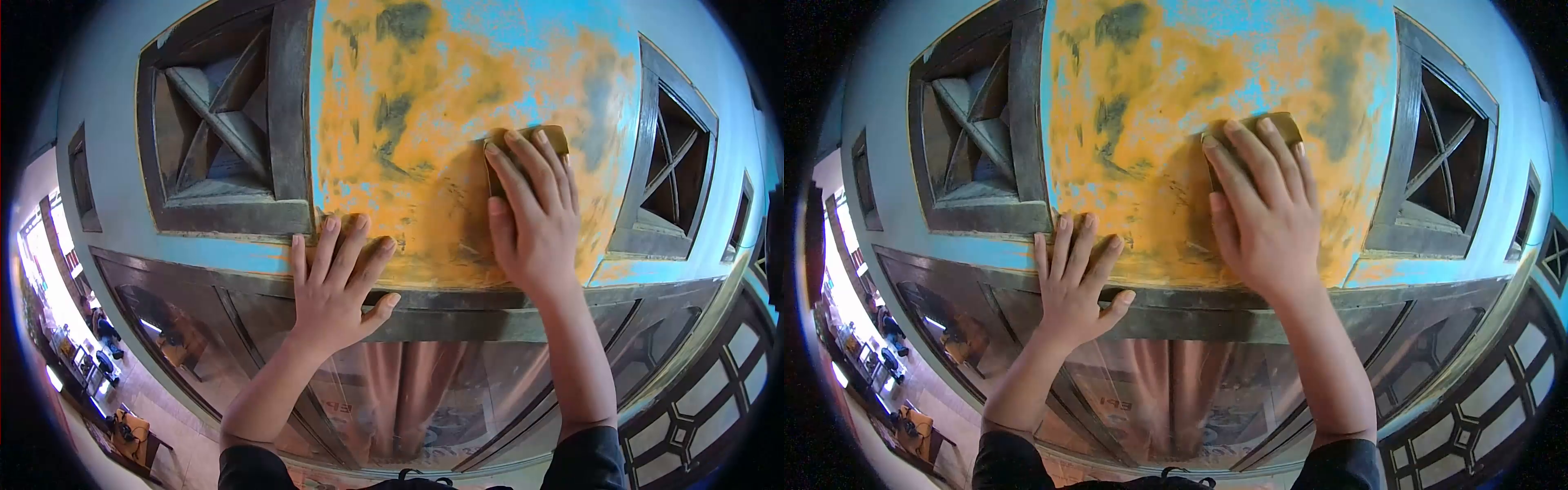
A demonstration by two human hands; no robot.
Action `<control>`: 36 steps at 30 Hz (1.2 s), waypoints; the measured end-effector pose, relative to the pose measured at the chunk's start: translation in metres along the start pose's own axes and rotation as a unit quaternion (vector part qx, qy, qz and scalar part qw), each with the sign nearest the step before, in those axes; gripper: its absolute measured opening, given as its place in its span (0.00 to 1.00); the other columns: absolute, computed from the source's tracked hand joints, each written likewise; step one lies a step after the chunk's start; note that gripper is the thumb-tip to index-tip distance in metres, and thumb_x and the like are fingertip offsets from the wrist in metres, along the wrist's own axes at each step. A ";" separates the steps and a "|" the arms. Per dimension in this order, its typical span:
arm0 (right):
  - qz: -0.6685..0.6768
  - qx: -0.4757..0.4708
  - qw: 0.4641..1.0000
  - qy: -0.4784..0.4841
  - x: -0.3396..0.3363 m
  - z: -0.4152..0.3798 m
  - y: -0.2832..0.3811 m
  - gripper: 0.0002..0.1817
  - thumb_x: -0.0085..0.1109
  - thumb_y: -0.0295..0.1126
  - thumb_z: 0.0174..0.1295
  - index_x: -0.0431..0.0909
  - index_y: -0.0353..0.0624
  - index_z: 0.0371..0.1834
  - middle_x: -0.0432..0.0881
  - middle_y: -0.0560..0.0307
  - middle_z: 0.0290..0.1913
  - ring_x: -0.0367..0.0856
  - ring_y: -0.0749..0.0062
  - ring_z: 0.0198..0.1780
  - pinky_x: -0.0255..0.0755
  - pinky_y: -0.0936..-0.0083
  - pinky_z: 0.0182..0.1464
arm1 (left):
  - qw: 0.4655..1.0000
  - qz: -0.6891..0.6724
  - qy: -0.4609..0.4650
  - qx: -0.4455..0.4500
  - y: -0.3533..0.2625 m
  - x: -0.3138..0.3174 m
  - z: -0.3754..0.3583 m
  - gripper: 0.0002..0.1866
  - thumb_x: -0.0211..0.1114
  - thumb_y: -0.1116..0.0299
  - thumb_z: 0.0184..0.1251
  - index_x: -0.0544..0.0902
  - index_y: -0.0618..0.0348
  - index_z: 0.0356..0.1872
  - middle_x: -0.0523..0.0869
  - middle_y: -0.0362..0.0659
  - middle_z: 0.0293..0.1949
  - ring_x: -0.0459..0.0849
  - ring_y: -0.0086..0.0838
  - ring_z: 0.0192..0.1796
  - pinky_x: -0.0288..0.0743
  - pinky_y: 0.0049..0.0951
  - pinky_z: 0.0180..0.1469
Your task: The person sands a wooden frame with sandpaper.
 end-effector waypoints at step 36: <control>0.057 0.164 0.985 0.003 0.013 -0.127 0.043 0.33 0.65 0.44 0.61 0.76 0.57 0.72 0.70 0.53 0.76 0.60 0.49 0.80 0.44 0.47 0.81 | 0.992 -0.058 -0.029 -0.104 -0.009 0.020 -0.043 0.37 0.57 0.41 0.71 0.71 0.52 0.75 0.55 0.57 0.82 0.43 0.61 0.84 0.26 0.68 0.78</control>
Point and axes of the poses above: each hand's wrist, its own z-axis towards the middle knuckle, its own x-axis out of the palm, y = z × x, the point moved 6 cm from there along z, towards the middle knuckle
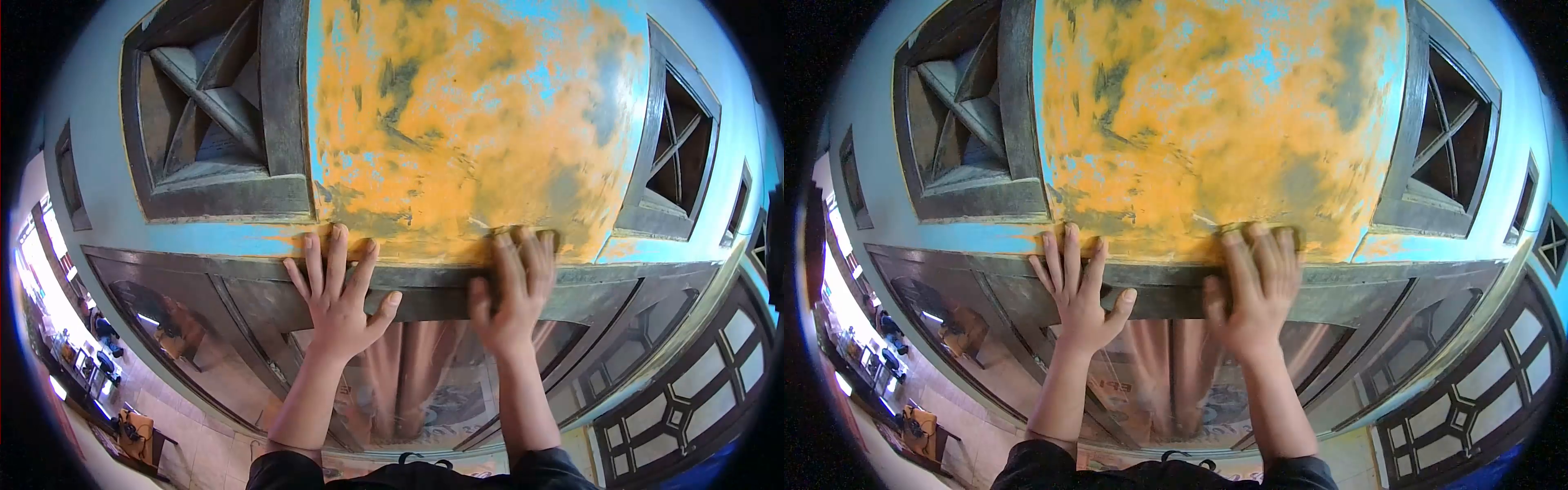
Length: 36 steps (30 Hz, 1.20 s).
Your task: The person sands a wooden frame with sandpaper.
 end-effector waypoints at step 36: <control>-0.022 -0.003 0.998 0.052 0.030 -0.009 0.055 0.33 0.65 0.41 0.58 0.77 0.53 0.71 0.68 0.47 0.76 0.57 0.42 0.80 0.41 0.39 0.80 | 0.996 -0.016 -0.047 -0.076 0.071 -0.027 -0.013 0.33 0.58 0.42 0.71 0.77 0.48 0.71 0.62 0.54 0.80 0.48 0.56 0.84 0.25 0.67 0.78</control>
Point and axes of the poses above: each hand's wrist, its own z-axis towards the middle knuckle, its own x-axis out of the palm, y = z × x, the point moved 6 cm from there along z, towards the middle knuckle
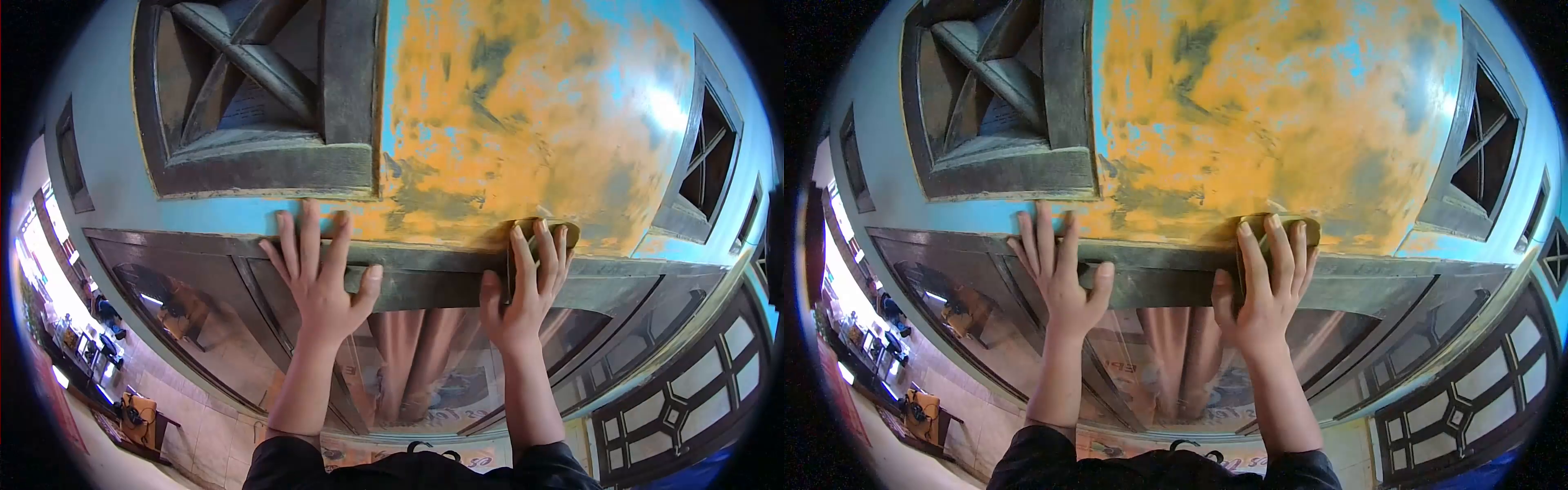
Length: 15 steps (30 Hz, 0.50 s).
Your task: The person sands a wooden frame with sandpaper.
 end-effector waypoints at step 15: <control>-0.005 -0.046 0.999 0.012 0.025 0.025 0.064 0.29 0.64 0.40 0.60 0.80 0.56 0.68 0.72 0.54 0.73 0.63 0.48 0.77 0.42 0.43 0.80 | 0.996 0.066 -0.062 -0.007 0.075 -0.022 0.002 0.37 0.48 0.41 0.77 0.69 0.59 0.75 0.57 0.57 0.81 0.46 0.60 0.83 0.31 0.67 0.78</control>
Point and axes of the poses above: each hand's wrist, its own z-axis towards the middle knuckle, its own x-axis out of the palm, y = z × x, the point moved 6 cm from there along z, towards the middle knuckle
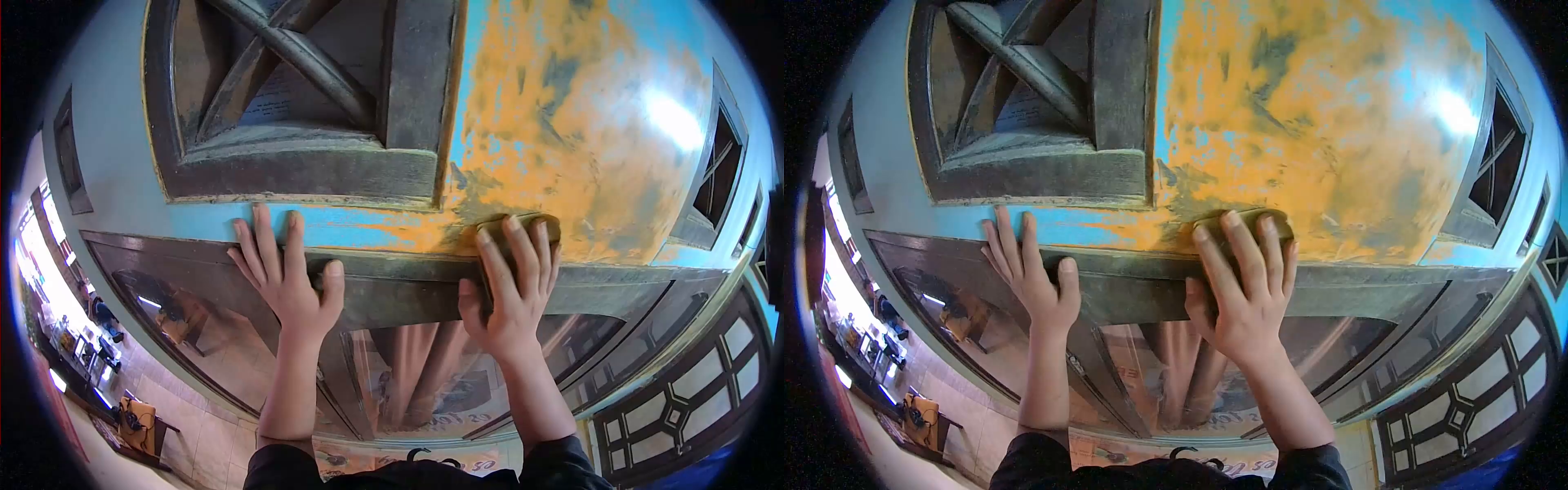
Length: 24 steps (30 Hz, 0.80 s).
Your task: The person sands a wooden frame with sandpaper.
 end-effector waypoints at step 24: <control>-0.068 -0.207 0.969 0.113 0.010 0.025 0.019 0.27 0.62 0.53 0.64 0.79 0.71 0.69 0.72 0.70 0.75 0.67 0.63 0.76 0.47 0.50 0.81 | 0.999 -0.010 -0.030 -0.006 0.004 0.005 -0.007 0.36 0.51 0.39 0.74 0.74 0.52 0.72 0.62 0.59 0.79 0.50 0.62 0.82 0.34 0.69 0.78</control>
Point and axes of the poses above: each hand's wrist, its own z-axis towards the middle knuckle, its own x-axis out of the palm, y = z × x, the point moved 6 cm from there along z, towards the middle knuckle
